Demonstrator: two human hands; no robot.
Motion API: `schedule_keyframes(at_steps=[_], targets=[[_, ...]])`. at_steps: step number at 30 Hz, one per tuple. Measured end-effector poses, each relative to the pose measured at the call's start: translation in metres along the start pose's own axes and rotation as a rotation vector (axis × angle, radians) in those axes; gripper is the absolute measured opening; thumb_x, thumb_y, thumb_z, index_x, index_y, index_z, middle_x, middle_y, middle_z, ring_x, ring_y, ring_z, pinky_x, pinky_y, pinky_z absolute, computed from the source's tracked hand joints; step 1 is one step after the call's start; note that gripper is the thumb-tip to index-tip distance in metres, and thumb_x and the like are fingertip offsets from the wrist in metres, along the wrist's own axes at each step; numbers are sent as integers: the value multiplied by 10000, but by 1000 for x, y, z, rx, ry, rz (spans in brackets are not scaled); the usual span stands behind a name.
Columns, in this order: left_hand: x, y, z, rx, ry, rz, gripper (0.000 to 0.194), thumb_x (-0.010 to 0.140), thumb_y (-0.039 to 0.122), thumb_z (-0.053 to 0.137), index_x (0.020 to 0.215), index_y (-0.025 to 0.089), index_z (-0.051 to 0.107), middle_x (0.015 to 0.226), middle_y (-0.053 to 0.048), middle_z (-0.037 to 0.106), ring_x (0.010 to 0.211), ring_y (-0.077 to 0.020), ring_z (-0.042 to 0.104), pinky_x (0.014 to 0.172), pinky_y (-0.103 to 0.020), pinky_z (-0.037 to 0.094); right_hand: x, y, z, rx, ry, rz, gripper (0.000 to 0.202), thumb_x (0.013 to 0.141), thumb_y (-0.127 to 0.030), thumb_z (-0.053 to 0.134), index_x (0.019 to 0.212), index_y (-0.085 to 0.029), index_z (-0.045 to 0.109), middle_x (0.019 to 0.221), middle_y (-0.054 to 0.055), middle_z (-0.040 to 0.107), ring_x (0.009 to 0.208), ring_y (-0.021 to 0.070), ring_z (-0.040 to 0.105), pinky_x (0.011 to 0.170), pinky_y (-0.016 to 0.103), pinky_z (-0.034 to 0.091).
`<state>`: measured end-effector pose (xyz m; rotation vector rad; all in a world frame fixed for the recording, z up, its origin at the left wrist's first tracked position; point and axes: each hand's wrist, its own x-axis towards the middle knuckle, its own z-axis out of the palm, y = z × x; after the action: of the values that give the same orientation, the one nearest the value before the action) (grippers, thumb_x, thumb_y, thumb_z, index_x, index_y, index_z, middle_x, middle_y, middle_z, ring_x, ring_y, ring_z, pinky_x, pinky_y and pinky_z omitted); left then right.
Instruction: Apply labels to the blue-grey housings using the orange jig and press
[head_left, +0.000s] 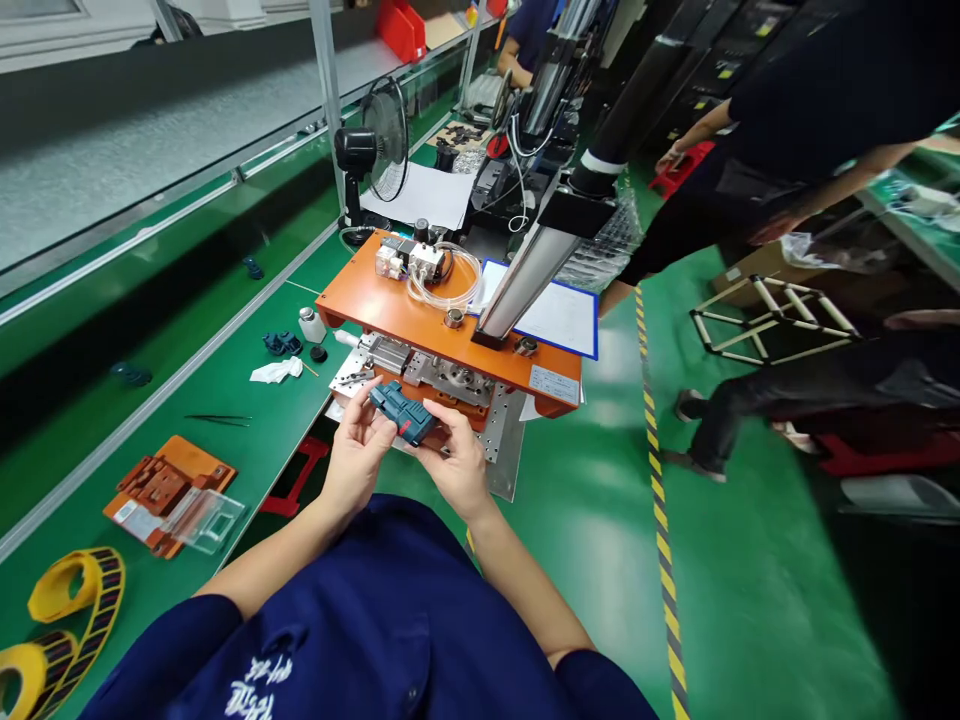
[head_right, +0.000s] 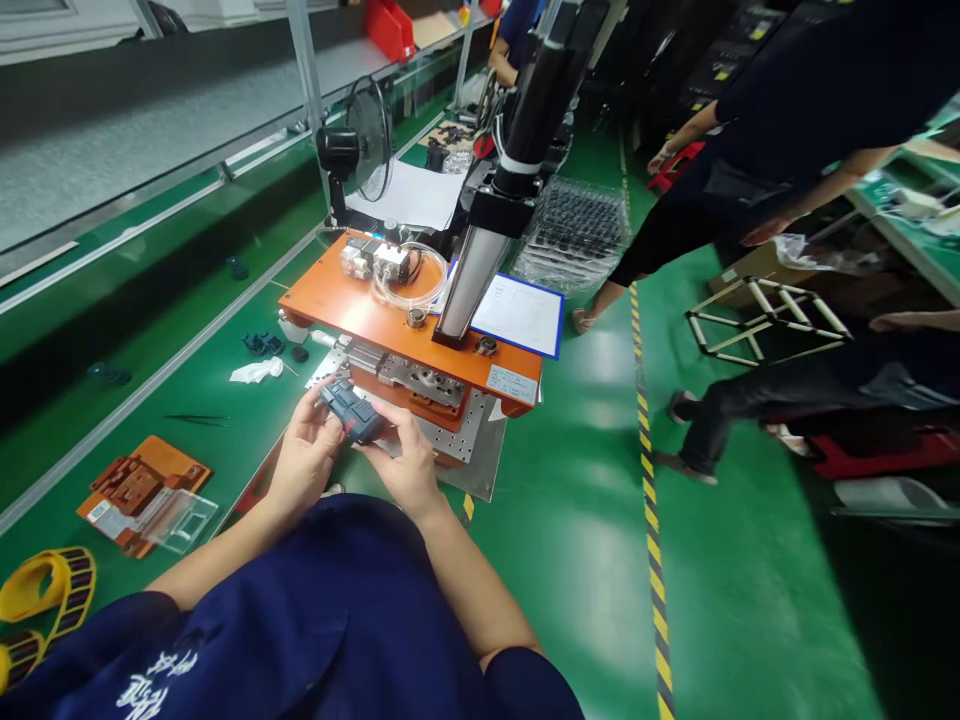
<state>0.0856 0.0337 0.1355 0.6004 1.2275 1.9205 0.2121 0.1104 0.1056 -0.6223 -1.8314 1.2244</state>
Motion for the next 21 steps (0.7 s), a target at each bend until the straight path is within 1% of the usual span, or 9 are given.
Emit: schedule_keyframes(at_steps=[3,6,8,10,12,14,16,18,21], targets=[[8,4,-9,-54,42,-188,725,762,411,817,1406,289,507,1240,-79,680,1039,-178,685,883,-269,551,5,-1,14,-123,89,-50,545,827,-320,772,1325,-259,559,1196,75,685,1007,192,698,852,318,617],[15,2,-24,-66,38,-477,547,705,444,844,1151,173,682,967,-60,742,778,-141,694,718,-231,563,7,1,30,-368,113,-201,473,871,-282,711,1317,-234,562,1162,88,685,1074,214,664,925,349,578],[25,-4,-36,-40,64,-580,463,706,444,832,1048,153,720,876,-51,751,707,-143,689,634,-212,559,9,7,39,-563,62,-238,468,888,-340,685,1319,-210,557,1110,95,682,1038,226,655,899,349,574],[38,-11,-45,-35,50,-659,339,765,372,779,1024,158,730,889,-54,763,714,-150,700,629,-214,574,11,15,45,-718,30,-242,455,918,-405,638,1312,-195,554,1031,85,677,972,224,644,865,338,567],[50,-17,-49,-38,29,-729,224,822,275,700,1013,163,730,915,-59,770,742,-161,714,647,-235,596,11,21,49,-828,8,-219,464,934,-461,599,1311,-196,546,978,73,665,921,220,631,832,329,559],[57,-20,-49,-38,23,-768,168,833,185,651,982,170,726,882,-42,764,699,-150,708,629,-243,601,8,24,52,-901,-12,-182,499,923,-496,606,1321,-204,531,957,66,655,888,221,620,785,323,554],[60,-19,-47,-43,4,-775,151,816,139,647,944,178,718,825,-16,747,616,-127,676,558,-219,573,3,24,55,-935,-30,-149,535,899,-503,641,1329,-208,521,955,66,653,879,226,618,743,321,551],[63,-17,-45,-29,-41,-788,128,814,153,654,926,172,712,803,-14,734,596,-126,659,498,-201,534,-3,23,57,-897,-35,-136,541,881,-502,668,1316,-210,529,965,65,660,896,228,626,757,323,554],[68,-16,-44,54,-137,-822,161,837,250,665,960,158,714,883,-50,739,699,-161,682,498,-206,522,-12,22,57,-667,37,-52,499,866,-484,695,1273,-231,557,994,46,666,897,199,644,825,317,561]])
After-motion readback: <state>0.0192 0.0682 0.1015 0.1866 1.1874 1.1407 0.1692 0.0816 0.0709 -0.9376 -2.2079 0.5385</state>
